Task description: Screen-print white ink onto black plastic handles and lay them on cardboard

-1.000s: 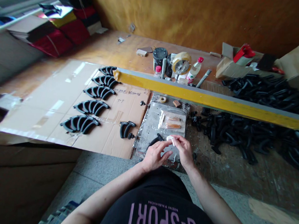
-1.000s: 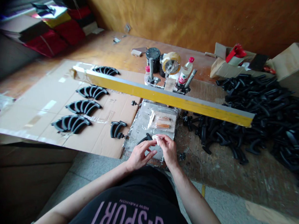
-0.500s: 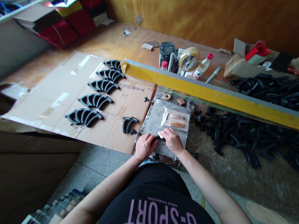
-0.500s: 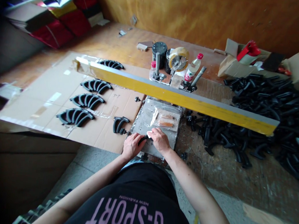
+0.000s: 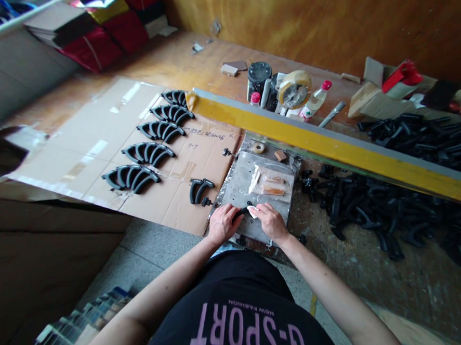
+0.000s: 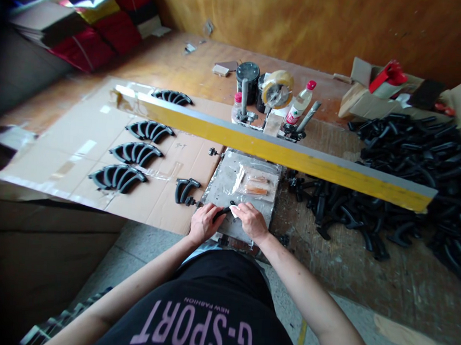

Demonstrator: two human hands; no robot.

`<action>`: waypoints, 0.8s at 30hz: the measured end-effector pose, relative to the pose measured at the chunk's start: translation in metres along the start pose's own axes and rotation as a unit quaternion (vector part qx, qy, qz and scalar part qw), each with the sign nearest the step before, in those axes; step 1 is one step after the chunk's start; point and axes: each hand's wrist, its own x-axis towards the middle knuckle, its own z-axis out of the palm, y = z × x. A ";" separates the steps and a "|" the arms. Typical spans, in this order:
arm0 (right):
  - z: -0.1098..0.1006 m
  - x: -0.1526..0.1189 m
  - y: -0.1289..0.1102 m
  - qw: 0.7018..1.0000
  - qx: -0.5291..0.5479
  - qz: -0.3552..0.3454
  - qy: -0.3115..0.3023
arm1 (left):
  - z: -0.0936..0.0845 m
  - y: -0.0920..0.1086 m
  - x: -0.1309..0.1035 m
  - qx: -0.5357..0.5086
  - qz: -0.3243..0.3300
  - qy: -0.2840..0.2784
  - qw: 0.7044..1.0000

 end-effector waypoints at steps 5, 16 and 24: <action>-0.015 -0.034 0.003 0.997 0.067 -0.020 -0.027 | -0.001 0.000 0.000 0.010 -0.003 -0.005 1.000; -0.078 -0.060 0.107 0.791 0.358 0.407 0.283 | -0.005 0.004 0.003 0.042 0.018 0.003 0.999; -0.141 0.013 0.251 0.715 0.422 0.400 0.388 | 0.012 0.002 0.002 0.062 -0.015 0.046 0.997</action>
